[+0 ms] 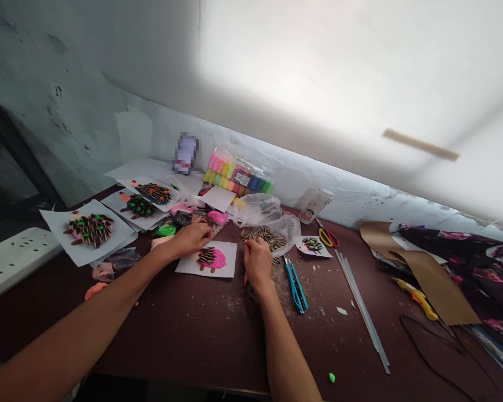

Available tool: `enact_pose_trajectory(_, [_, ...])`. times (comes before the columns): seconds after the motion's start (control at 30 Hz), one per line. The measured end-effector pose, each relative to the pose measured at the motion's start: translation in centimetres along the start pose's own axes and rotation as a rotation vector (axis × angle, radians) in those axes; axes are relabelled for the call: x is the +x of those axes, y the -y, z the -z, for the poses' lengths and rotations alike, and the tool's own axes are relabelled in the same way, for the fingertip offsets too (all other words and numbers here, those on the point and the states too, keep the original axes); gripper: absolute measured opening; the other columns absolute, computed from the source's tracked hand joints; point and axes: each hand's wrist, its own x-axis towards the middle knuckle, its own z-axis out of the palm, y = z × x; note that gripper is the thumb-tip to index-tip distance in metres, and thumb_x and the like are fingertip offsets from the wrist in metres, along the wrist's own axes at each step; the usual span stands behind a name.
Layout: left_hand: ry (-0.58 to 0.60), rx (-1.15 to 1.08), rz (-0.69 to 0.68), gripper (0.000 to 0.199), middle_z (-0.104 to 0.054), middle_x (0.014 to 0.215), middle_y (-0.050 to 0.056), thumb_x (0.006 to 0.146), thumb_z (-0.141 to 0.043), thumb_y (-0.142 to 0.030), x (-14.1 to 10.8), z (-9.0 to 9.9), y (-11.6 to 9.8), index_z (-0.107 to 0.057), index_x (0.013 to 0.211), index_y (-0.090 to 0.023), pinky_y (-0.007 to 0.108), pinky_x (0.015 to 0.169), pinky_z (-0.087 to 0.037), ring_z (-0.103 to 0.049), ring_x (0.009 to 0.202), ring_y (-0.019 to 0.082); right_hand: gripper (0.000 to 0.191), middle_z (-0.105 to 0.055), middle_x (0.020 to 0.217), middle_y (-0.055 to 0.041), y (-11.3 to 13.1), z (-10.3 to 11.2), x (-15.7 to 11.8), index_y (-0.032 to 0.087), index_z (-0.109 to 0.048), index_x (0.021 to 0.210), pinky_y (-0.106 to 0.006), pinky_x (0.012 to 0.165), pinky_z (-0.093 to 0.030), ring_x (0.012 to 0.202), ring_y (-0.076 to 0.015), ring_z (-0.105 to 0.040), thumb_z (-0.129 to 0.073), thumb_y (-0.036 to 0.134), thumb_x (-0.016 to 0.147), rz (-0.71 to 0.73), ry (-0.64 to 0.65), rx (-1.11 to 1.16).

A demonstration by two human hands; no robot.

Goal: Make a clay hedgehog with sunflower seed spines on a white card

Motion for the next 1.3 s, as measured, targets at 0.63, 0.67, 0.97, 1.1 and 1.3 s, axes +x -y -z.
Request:
enact_pose_trajectory(0.63, [-0.059, 0.046, -0.058, 0.023, -0.069, 0.102, 0.008, 0.088, -0.048, -0.012, 0.3, -0.9, 0.3, -0.069, 0.094, -0.019, 0.028, 0.077, -0.049, -0.065, 0.096, 0.022, 0.020, -0.067, 0.102, -0.0104, 1.2, 0.4, 2.8, 0.018, -0.073, 0.096, -0.028, 0.079, -0.037, 0.100, -0.0221, -0.057, -0.053, 0.020, 0.093, 0.040, 0.214, -0.362])
enact_pose_trajectory(0.67, [-0.057, 0.045, -0.055, 0.024, -0.069, 0.103, 0.008, 0.088, -0.048, -0.012, 0.3, -0.9, 0.3, -0.070, 0.095, -0.020, 0.028, 0.077, -0.049, -0.065, 0.096, 0.022, 0.020, -0.067, 0.102, -0.0103, 1.2, 0.4, 2.7, 0.018, -0.072, 0.095, -0.027, 0.078, -0.036, 0.099, -0.0216, -0.057, -0.052, 0.020, 0.094, 0.041, 0.210, -0.360])
enact_pose_trajectory(0.97, [-0.036, 0.046, -0.038, 0.034, -0.067, 0.114, 0.008, 0.089, -0.048, -0.013, 0.2, -0.8, 0.1, -0.070, 0.113, -0.024, 0.028, 0.079, -0.050, -0.064, 0.104, 0.023, 0.015, -0.070, 0.085, -0.0073, 0.6, 0.6, 2.0, 0.017, -0.065, 0.089, -0.025, 0.067, -0.035, 0.077, -0.0177, -0.061, -0.050, 0.017, 0.089, -0.018, 0.019, -0.067])
enact_pose_trajectory(1.1, [-0.036, 0.035, -0.046, 0.034, -0.068, 0.114, 0.008, 0.089, -0.048, -0.013, 0.0, -0.6, 0.0, -0.070, 0.112, -0.023, 0.029, 0.082, -0.050, -0.063, 0.107, 0.023, 0.011, -0.067, 0.069, -0.0005, 0.7, 0.8, 1.4, 0.019, -0.065, 0.076, -0.023, 0.059, -0.037, 0.061, -0.0135, -0.056, -0.054, 0.018, 0.078, -0.006, 0.062, 0.292])
enact_pose_trajectory(1.3, [-0.033, 0.053, -0.044, 0.034, -0.068, 0.114, 0.008, 0.091, -0.046, -0.015, 0.0, -0.6, 0.0, -0.070, 0.112, -0.024, 0.029, 0.083, -0.050, -0.063, 0.105, 0.022, 0.012, -0.062, 0.062, 0.0025, 2.1, 0.7, -0.7, 0.018, -0.070, 0.075, -0.021, 0.054, -0.034, 0.054, -0.0106, -0.046, -0.060, 0.024, 0.077, 0.080, 0.220, 0.587])
